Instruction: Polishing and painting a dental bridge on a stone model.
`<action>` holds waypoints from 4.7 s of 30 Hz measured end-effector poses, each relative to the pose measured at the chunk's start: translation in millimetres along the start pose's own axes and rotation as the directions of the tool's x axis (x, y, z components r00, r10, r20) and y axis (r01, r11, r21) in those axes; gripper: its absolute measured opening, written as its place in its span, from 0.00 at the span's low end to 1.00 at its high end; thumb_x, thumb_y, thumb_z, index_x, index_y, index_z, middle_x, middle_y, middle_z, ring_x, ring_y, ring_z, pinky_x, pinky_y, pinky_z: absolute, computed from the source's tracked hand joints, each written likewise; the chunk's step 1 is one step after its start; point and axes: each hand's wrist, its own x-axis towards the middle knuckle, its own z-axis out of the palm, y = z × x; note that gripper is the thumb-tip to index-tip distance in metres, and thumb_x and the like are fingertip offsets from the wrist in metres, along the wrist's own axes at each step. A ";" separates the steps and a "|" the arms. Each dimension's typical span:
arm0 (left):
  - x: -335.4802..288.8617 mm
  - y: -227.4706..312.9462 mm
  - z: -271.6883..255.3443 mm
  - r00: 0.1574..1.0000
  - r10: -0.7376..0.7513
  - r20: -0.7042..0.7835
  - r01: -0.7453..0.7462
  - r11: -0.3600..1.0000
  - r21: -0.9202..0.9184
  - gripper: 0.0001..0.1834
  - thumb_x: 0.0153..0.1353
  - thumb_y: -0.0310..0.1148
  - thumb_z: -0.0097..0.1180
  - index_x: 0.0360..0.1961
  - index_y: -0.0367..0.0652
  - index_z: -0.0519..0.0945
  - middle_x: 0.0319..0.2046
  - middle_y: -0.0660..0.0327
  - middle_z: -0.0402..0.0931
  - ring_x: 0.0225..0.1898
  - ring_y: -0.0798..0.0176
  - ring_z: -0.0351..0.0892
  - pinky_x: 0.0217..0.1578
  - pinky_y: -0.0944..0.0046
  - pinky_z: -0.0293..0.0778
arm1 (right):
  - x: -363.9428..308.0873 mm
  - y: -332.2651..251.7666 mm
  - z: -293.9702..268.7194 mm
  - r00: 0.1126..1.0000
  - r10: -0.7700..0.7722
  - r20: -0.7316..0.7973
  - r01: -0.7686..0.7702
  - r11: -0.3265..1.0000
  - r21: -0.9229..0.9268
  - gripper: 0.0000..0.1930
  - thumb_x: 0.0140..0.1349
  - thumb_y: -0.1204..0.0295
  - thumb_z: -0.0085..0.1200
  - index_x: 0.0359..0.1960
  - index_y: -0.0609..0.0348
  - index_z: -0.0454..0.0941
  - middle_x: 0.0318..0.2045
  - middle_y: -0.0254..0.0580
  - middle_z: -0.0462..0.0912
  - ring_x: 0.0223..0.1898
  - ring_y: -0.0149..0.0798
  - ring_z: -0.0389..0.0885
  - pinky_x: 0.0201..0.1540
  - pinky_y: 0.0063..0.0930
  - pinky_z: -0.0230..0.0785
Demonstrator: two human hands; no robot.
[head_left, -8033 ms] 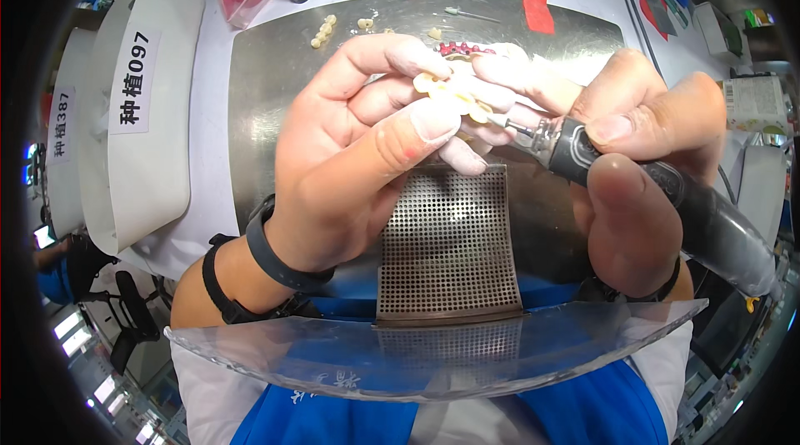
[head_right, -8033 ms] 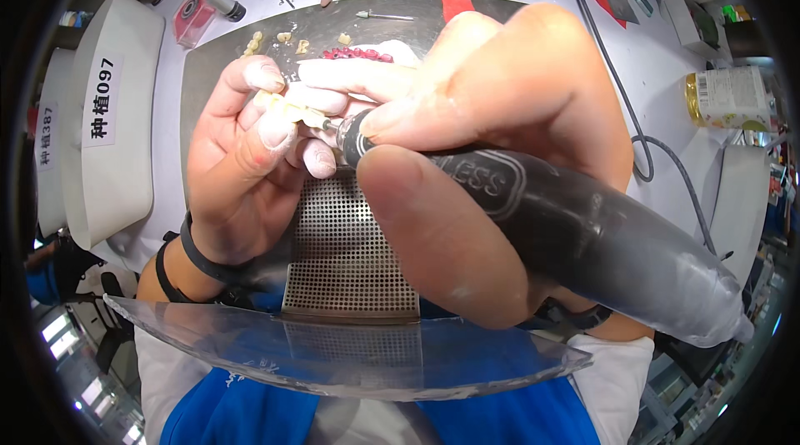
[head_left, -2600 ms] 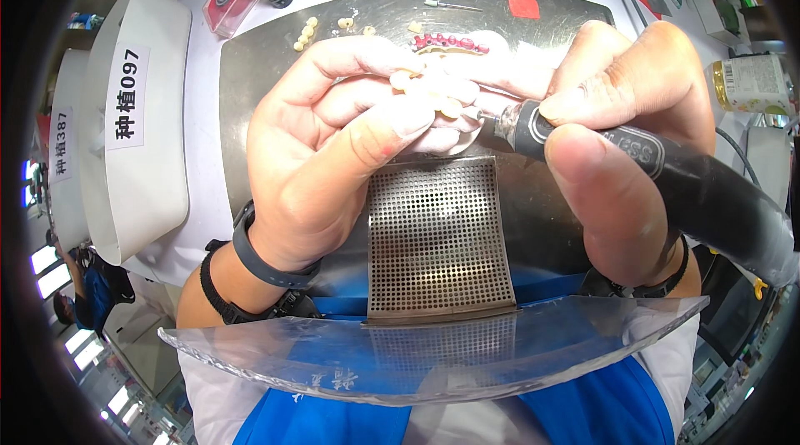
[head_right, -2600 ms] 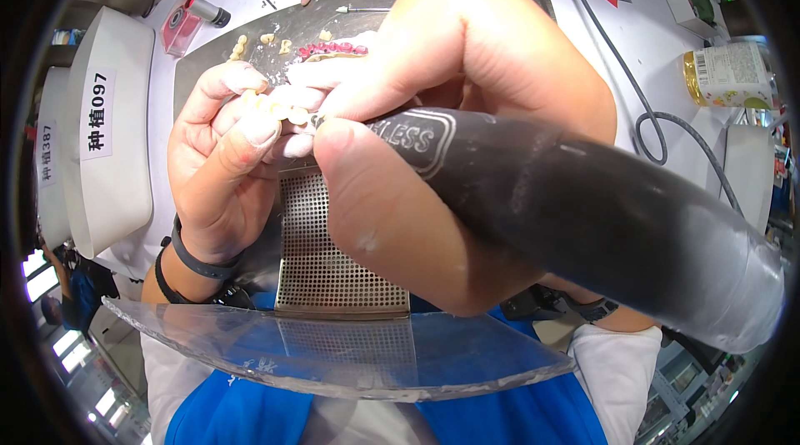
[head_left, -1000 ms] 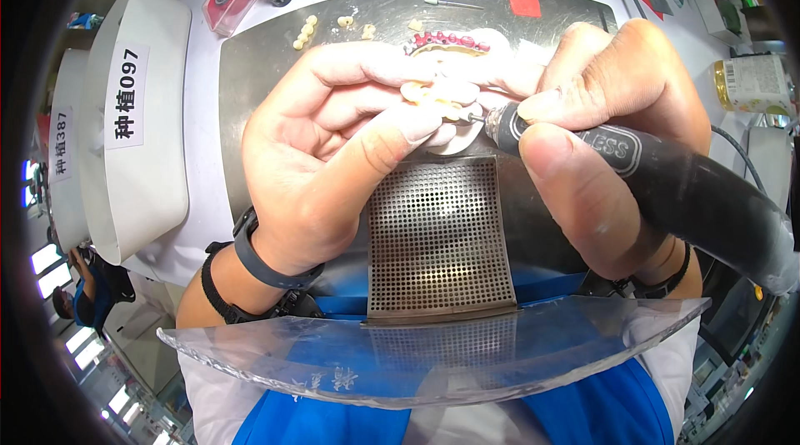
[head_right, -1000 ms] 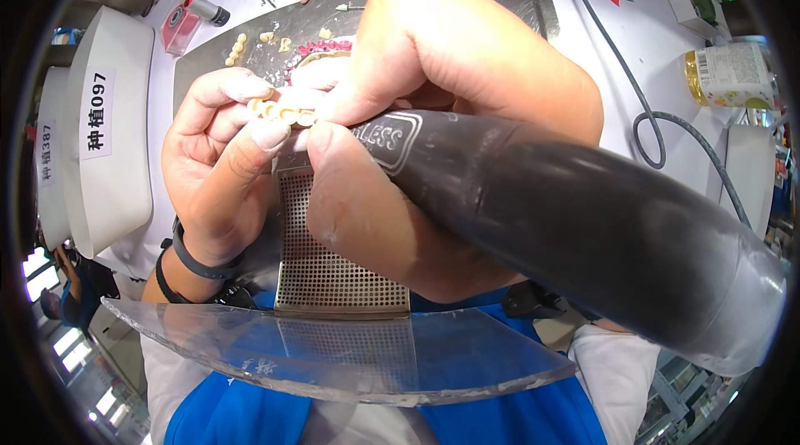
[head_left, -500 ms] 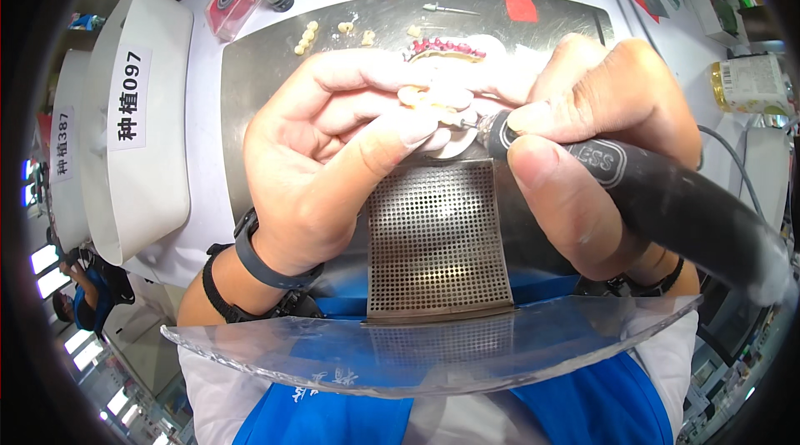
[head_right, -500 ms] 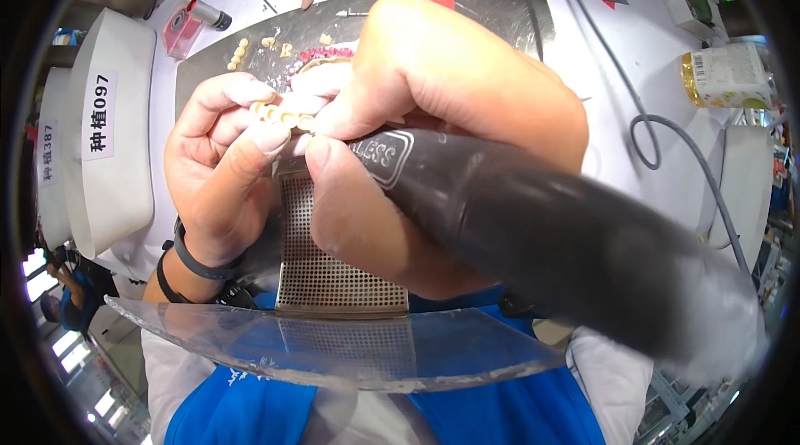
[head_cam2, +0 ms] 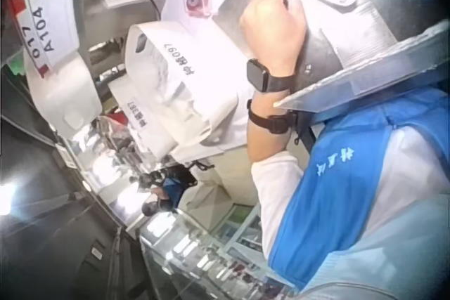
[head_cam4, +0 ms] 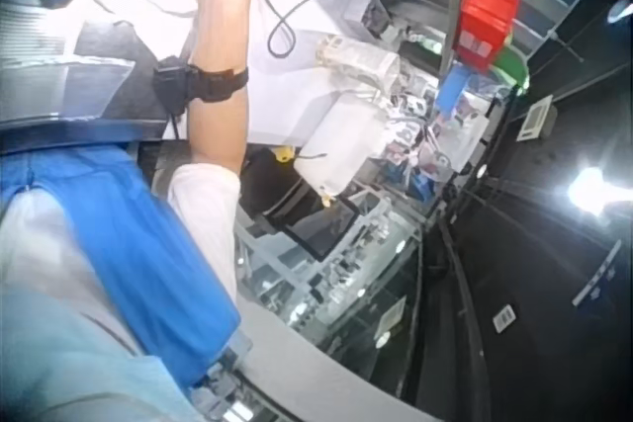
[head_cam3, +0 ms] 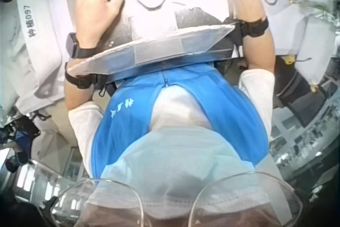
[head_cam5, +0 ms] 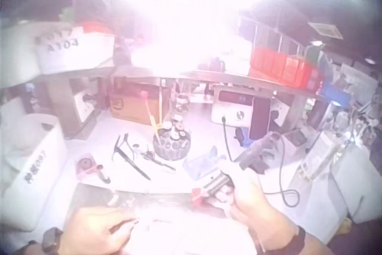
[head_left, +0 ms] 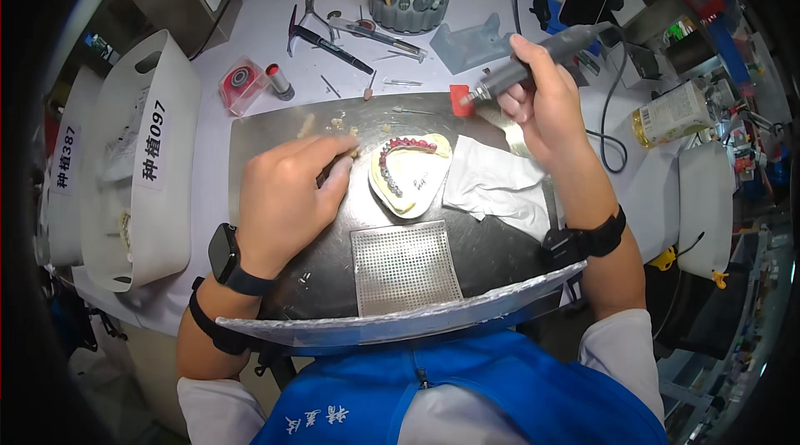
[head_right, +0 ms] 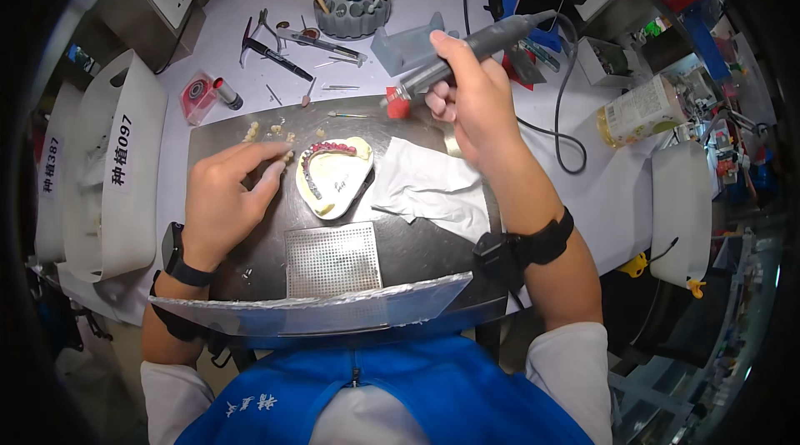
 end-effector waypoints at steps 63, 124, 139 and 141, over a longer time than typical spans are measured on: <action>-7.8 18.6 15.3 0.990 0.141 0.015 -0.058 0.500 -0.864 0.59 0.33 0.54 0.81 0.59 0.30 0.63 0.50 0.48 0.75 0.53 0.59 0.76 0.54 0.63 0.72 | -60.8 14.9 29.8 0.469 -0.493 0.733 0.871 0.397 -0.290 0.39 0.41 0.75 0.77 0.55 0.73 0.66 0.46 0.53 0.78 0.45 0.39 0.82 0.48 0.28 0.76; -12.3 24.7 5.2 0.988 0.115 0.103 0.032 0.499 -0.866 0.70 0.29 0.53 0.82 0.66 0.29 0.51 0.51 0.44 0.76 0.51 0.60 0.79 0.52 0.66 0.74 | -53.7 19.8 36.1 0.351 -0.579 0.736 0.922 0.350 -0.164 0.26 0.44 0.71 0.73 0.44 0.68 0.76 0.39 0.51 0.82 0.41 0.45 0.82 0.45 0.32 0.74; -13.4 24.8 2.7 0.986 0.132 0.105 0.021 0.524 -0.852 0.67 0.33 0.53 0.81 0.66 0.30 0.53 0.51 0.44 0.75 0.51 0.62 0.78 0.51 0.67 0.74 | -50.3 23.2 36.4 0.269 -0.597 0.755 0.949 0.297 -0.104 0.27 0.45 0.70 0.74 0.46 0.67 0.76 0.39 0.51 0.83 0.40 0.45 0.83 0.43 0.32 0.76; -14.8 26.1 4.1 0.987 0.119 0.105 0.036 0.476 -0.878 0.64 0.37 0.51 0.80 0.66 0.30 0.53 0.51 0.44 0.75 0.51 0.62 0.78 0.51 0.67 0.74 | -50.9 23.8 36.0 0.273 -0.598 0.754 0.948 0.302 -0.103 0.28 0.44 0.70 0.74 0.47 0.67 0.76 0.39 0.51 0.83 0.41 0.45 0.83 0.43 0.32 0.76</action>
